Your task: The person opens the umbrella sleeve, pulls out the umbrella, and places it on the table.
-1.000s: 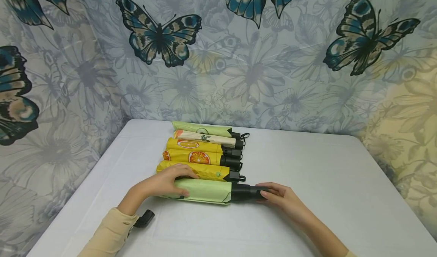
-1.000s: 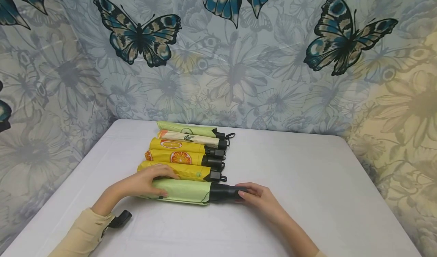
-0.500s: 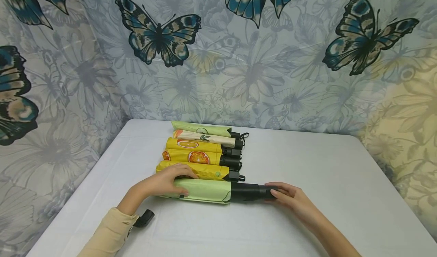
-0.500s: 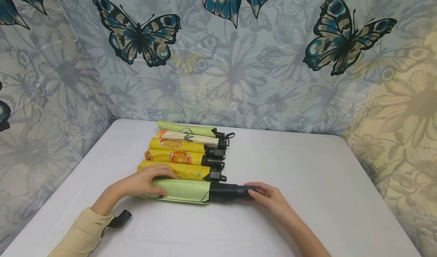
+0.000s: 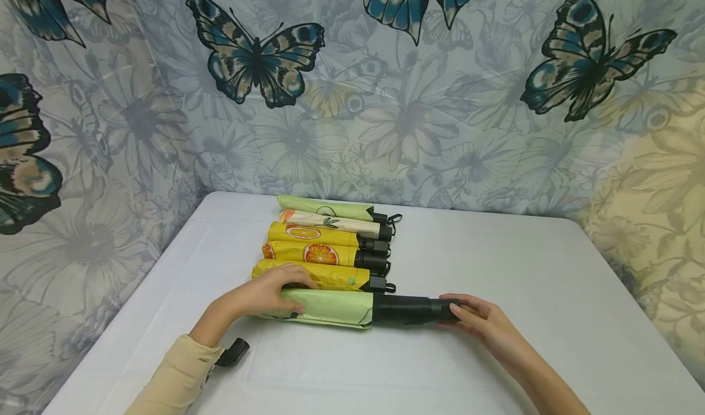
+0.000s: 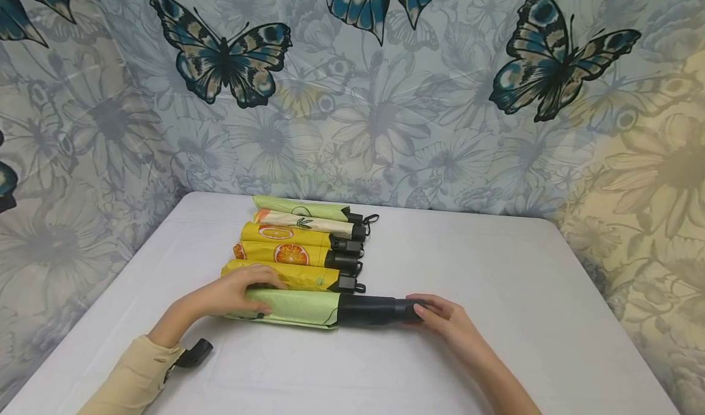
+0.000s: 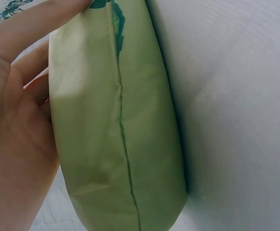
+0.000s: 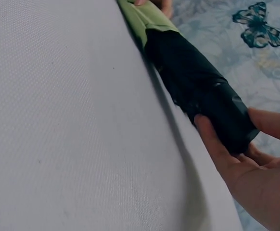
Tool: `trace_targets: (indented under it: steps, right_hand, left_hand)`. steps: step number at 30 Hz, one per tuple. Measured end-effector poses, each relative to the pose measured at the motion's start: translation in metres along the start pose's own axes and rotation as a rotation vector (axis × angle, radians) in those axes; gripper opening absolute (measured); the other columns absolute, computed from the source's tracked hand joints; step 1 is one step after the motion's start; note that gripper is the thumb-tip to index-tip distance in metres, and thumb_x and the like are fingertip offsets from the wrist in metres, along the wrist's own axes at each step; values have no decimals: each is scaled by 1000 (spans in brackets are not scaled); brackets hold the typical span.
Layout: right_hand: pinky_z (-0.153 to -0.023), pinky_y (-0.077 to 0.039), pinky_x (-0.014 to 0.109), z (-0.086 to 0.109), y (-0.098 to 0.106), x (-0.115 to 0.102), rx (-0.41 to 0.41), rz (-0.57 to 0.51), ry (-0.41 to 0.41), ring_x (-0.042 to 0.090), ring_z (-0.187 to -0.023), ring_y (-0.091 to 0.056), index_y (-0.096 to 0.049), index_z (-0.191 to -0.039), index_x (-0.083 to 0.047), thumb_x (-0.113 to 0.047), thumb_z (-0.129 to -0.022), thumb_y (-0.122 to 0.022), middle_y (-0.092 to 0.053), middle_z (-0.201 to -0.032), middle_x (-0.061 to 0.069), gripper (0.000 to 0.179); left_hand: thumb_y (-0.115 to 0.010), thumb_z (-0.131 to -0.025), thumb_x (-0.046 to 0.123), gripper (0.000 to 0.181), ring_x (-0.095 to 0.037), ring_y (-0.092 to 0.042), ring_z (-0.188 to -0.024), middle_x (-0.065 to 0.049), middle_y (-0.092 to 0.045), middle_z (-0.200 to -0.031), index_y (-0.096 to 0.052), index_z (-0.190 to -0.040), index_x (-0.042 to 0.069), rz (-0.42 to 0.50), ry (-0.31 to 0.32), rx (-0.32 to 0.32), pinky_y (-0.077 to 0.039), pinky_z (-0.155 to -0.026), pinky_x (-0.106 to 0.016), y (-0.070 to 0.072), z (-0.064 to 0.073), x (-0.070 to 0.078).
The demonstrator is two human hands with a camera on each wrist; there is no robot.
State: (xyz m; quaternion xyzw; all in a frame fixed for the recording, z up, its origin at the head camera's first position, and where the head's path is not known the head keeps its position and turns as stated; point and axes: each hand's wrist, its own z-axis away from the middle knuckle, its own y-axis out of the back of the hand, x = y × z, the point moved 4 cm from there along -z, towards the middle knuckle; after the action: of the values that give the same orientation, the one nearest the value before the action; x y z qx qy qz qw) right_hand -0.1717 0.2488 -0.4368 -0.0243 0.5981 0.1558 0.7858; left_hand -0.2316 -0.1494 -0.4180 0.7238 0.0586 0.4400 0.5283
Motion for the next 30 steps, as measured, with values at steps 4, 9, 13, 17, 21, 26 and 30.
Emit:
trace_targets:
  steps: [4,9,13,17,21,26,30]
  right_hand:
    - [-95,-52,18,3,6,-1,13,-2,-9,7,-110,-65,-43,-143,3,-34,-100,-55,-40,-148,23,59]
    - [-95,-52,18,7,13,0,13,-7,-6,10,-110,-67,-39,-145,5,-33,-102,-51,-43,-146,21,59]
    - [-95,-53,18,9,19,1,21,-8,-3,7,-110,-66,-38,-145,6,-34,-102,-50,-42,-147,21,60]
    - [-94,-53,18,11,25,2,41,-7,-3,5,-110,-66,-39,-145,6,-34,-103,-50,-45,-144,17,59]
    - [-93,-54,17,14,32,2,57,-10,13,6,-109,-67,-40,-144,7,-32,-103,-49,-49,-138,9,57]
    - [-91,-54,16,18,40,3,68,-6,34,11,-107,-68,-42,-142,8,-30,-103,-49,-57,-127,-6,55]
    - [-90,-54,16,20,47,4,81,-1,34,9,-107,-68,-44,-141,7,-31,-103,-48,-57,-122,-13,53]
  left_hand:
    - [-78,-83,30,39,-14,-56,-118,13,-63,-122,-65,-120,32,-6,9,2,-49,-102,-39,0,0,0]
    - [-78,-83,30,38,-14,-56,-118,13,-63,-122,-65,-119,32,-13,18,2,-48,-103,-40,0,0,-1]
    - [-77,-83,31,37,-14,-57,-118,12,-63,-121,-66,-118,32,-17,17,2,-48,-103,-40,-1,-1,-1]
    - [-77,-84,30,35,-14,-57,-117,12,-63,-120,-66,-117,31,-19,13,3,-49,-102,-40,0,-1,-1]
    - [-77,-84,30,35,-14,-57,-116,12,-63,-120,-66,-117,30,-26,13,2,-49,-102,-40,0,0,-1]
    - [-77,-84,30,35,-14,-57,-116,12,-63,-120,-66,-117,30,-29,16,1,-49,-102,-40,0,-1,-1]
    - [-77,-84,30,34,-13,-57,-116,12,-63,-121,-66,-117,31,-25,17,0,-49,-101,-39,0,-1,-1]
